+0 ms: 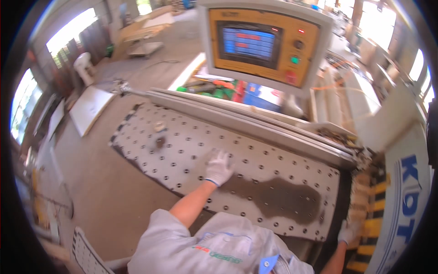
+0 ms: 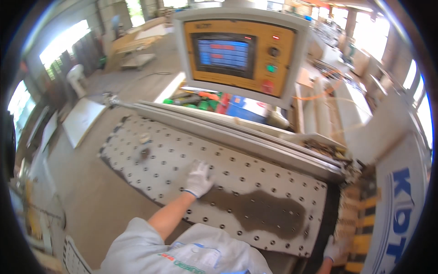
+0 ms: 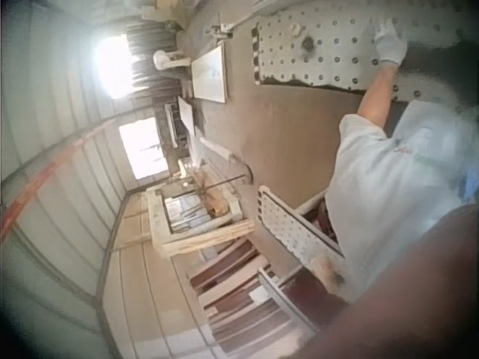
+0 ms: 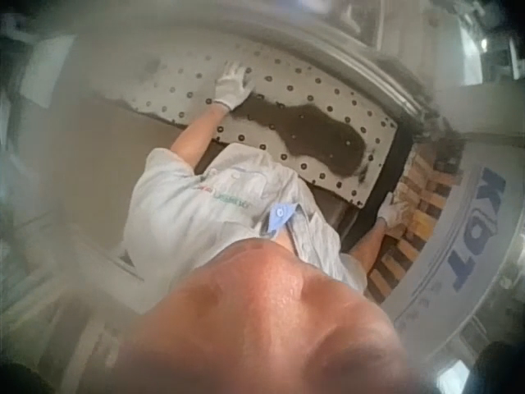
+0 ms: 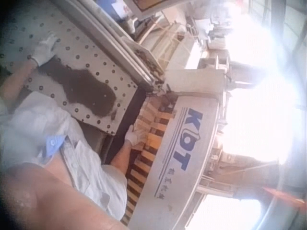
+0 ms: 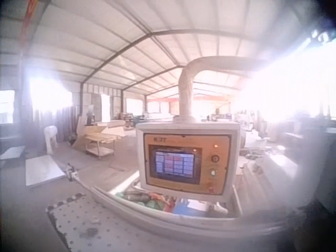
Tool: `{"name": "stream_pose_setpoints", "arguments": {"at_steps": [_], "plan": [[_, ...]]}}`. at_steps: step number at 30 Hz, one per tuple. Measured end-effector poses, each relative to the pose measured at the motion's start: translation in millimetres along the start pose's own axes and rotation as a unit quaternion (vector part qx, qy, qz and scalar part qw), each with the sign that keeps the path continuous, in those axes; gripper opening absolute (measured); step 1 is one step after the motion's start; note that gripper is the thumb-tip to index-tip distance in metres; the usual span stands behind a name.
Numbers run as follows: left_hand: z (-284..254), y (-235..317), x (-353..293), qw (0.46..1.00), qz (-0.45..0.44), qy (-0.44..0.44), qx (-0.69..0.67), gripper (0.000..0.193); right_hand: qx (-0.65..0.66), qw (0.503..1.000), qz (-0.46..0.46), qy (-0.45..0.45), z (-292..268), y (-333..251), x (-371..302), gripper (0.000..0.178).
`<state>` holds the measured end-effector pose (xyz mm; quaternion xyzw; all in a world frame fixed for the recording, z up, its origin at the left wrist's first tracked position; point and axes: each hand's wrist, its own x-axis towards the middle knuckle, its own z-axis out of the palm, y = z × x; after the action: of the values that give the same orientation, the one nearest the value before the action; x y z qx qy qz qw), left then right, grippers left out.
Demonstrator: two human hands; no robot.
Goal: The person places wood panels into a large machine, operates a control panel with a touchscreen and buttons, and retrieves long wood beams from a stack to feed them into the machine.
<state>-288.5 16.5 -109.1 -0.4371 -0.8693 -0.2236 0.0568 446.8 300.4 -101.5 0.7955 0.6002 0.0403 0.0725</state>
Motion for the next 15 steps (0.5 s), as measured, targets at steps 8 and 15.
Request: {"name": "stream_pose_setpoints", "arguments": {"at_steps": [8,15], "plan": [[-11.3,2.1,-6.8,0.999,-0.001,0.034,-0.031,0.059,-0.018,0.999,-0.005,0.027,-78.2,-52.6,-50.5,0.092],[-16.2,5.8,-1.2,0.999,0.009,0.031,-0.028,0.058,-0.035,0.998,-0.001,0.054,-54.8,-37.8,-36.4,0.093]]}}
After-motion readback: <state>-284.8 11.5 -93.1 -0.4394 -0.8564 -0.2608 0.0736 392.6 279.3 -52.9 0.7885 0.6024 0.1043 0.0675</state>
